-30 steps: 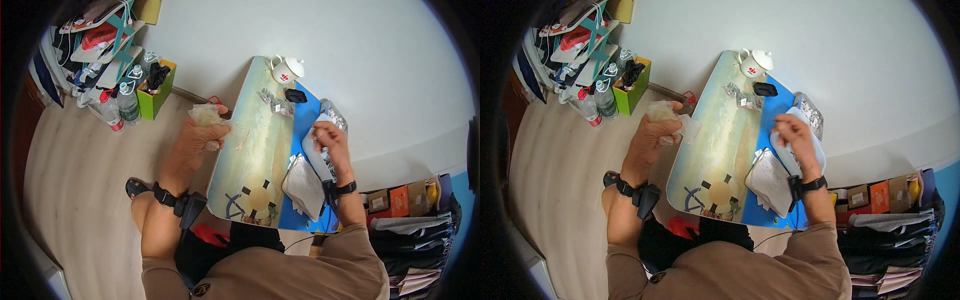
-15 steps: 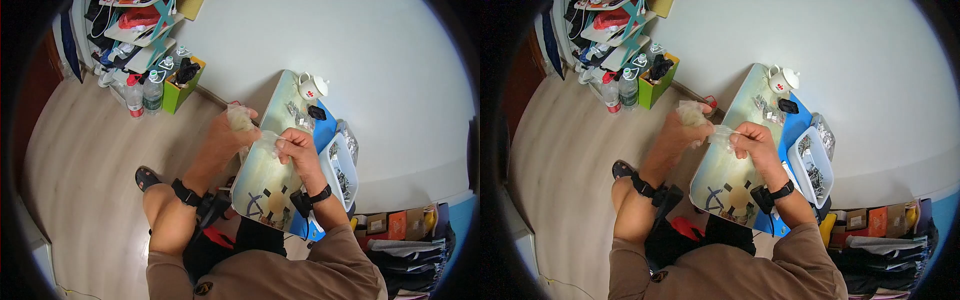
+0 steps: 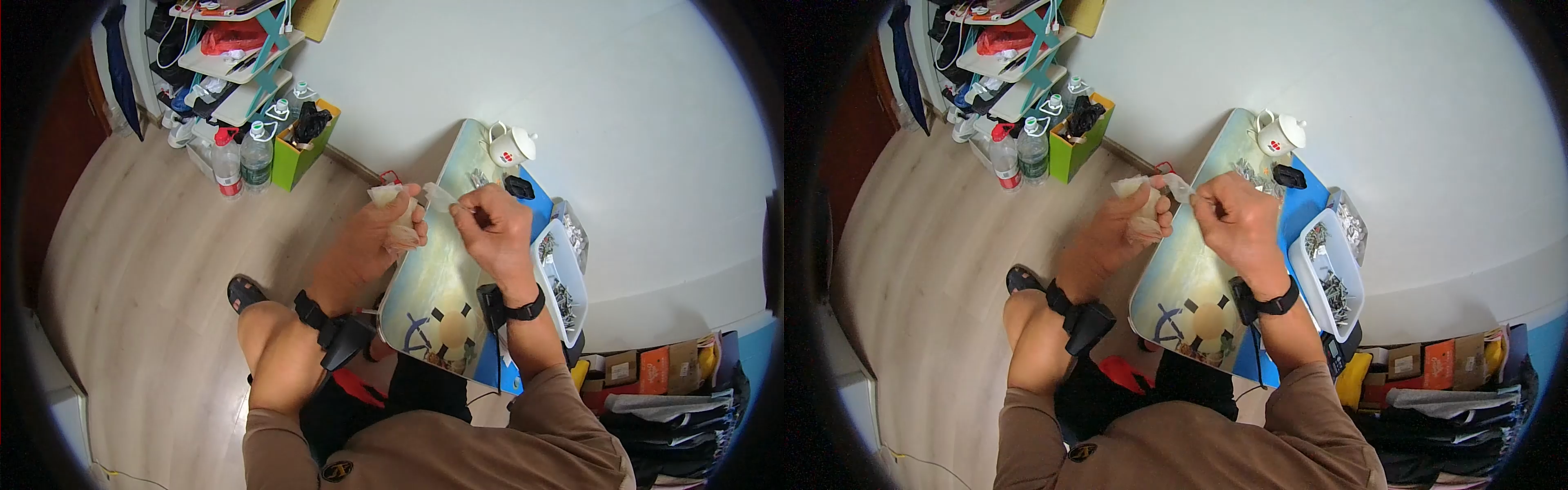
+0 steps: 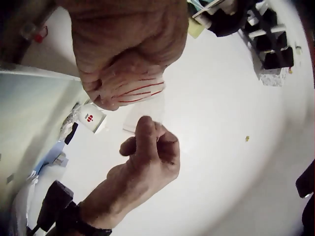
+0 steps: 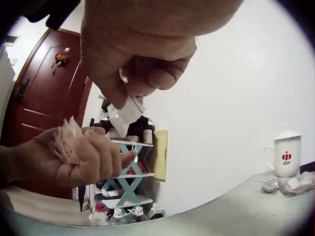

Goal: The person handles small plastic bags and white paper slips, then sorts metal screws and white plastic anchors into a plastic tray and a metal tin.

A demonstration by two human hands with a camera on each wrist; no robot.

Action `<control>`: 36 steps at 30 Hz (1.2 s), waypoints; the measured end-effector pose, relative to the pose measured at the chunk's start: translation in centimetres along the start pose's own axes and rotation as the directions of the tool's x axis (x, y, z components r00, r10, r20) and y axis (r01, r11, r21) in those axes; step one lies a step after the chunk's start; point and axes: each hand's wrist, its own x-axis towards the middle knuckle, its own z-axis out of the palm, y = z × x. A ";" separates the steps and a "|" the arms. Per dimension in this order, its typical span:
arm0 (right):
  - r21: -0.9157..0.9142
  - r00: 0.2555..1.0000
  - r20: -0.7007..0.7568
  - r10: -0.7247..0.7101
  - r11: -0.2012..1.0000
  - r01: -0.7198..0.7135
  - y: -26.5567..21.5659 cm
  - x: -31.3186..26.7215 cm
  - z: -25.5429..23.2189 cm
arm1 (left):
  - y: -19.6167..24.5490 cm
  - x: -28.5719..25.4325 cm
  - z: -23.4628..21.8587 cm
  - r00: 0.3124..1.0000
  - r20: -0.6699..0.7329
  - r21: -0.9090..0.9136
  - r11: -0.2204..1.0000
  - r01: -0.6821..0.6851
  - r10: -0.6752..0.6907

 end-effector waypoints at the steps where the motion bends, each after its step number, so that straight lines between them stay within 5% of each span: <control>1: -0.037 0.999 0.027 -0.036 0.999 0.037 -0.7 0.4 0.4 | -0.4 0.3 -0.9 0.996 0.061 0.274 0.959 -0.078 0.064; 2: -0.035 0.999 0.027 -0.036 0.999 0.037 -0.6 0.5 1.0 | -0.7 0.6 -1.6 0.985 0.136 0.521 0.838 -0.163 0.108; 4: -0.098 0.960 0.051 -0.275 0.955 0.278 -0.5 0.7 2.2 | -0.7 0.6 -1.5 0.969 0.137 0.646 0.722 -0.246 0.207; 8: -0.034 0.895 0.174 -0.411 0.906 0.422 -0.9 0.5 3.8 | -1.5 0.6 -0.9 0.809 0.289 0.928 0.059 -0.369 0.512; 9: -0.021 0.895 0.202 -0.397 0.912 0.410 -0.7 0.4 4.1 | -1.8 1.1 -1.2 0.811 0.286 0.929 0.061 -0.366 0.510; 10: -0.020 0.896 0.203 -0.395 0.913 0.408 -0.7 0.3 4.2 | -2.3 1.9 -1.9 0.895 0.063 0.794 0.521 -0.313 0.442; 11: -0.008 0.900 0.216 -0.379 0.921 0.390 -0.6 0.2 4.2 | -2.8 2.5 -2.5 0.957 -0.104 0.473 0.860 -0.191 0.270; 15: -0.024 0.920 0.207 -0.333 0.938 0.345 -0.8 -0.6 4.7 | -3.1 2.3 -2.0 0.947 -0.182 0.397 0.901 -0.176 0.266; 17: -0.023 0.915 0.255 -0.312 0.944 0.328 -0.8 -1.0 4.4 | -0.9 0.4 1.6 0.980 -0.186 -0.075 0.993 -0.086 0.071; 18: -0.022 0.906 0.306 -0.292 0.950 0.313 -0.8 -1.2 4.3 | -1.0 0.2 0.9 0.981 -0.184 -0.074 0.994 -0.083 0.068; 19: -0.026 0.908 0.304 -0.287 0.951 0.309 -0.9 -1.2 4.3 | -1.1 -0.1 -0.2 0.973 0.003 0.381 0.900 -0.214 0.230; 20: 0.005 0.887 0.346 -0.305 0.946 0.324 -1.1 -1.2 4.4 | -1.2 -0.2 -1.2 0.927 0.244 0.716 0.593 -0.370 0.283; 21: 0.034 0.864 0.386 -0.323 0.941 0.337 -1.2 -1.3 4.3 | -1.1 -0.2 -1.3 0.928 0.251 0.713 0.595 -0.370 0.276; 25: -0.042 0.823 0.405 -0.397 0.892 0.451 -0.4 -1.4 3.2 | -0.5 0.1 -1.4 0.981 -0.143 0.241 0.966 -0.092 0.129; 27: 0.188 0.756 0.450 -0.476 0.878 0.441 1.9 0.1 1.0 | -0.1 0.0 -0.9 0.972 -0.229 0.082 0.996 -0.038 0.056; 29: 0.167 0.840 0.453 -0.299 0.954 0.249 4.9 1.0 -1.0 | 0.9 0.0 0.3 0.926 -0.374 -0.133 0.984 -0.118 0.060; 30: 0.093 0.852 0.433 -0.295 0.955 0.283 7.2 1.9 -1.3 | 1.1 0.2 0.2 0.925 -0.375 -0.136 0.984 -0.117 0.058; 31: 0.000 0.869 0.494 -0.006 1.000 0.007 8.9 2.6 -1.8 | 1.5 0.4 0.0 0.914 -0.402 -0.173 0.976 -0.134 0.055; 33: -0.090 0.858 0.465 0.218 0.976 -0.199 13.1 3.8 -1.5 | 1.8 0.6 -0.2 0.904 -0.425 -0.210 0.965 -0.156 0.054; 36: -0.260 0.805 0.486 0.341 0.935 -0.239 20.0 4.3 -0.6 | 2.4 0.4 -0.2 0.912 -0.402 -0.086 0.988 -0.125 0.080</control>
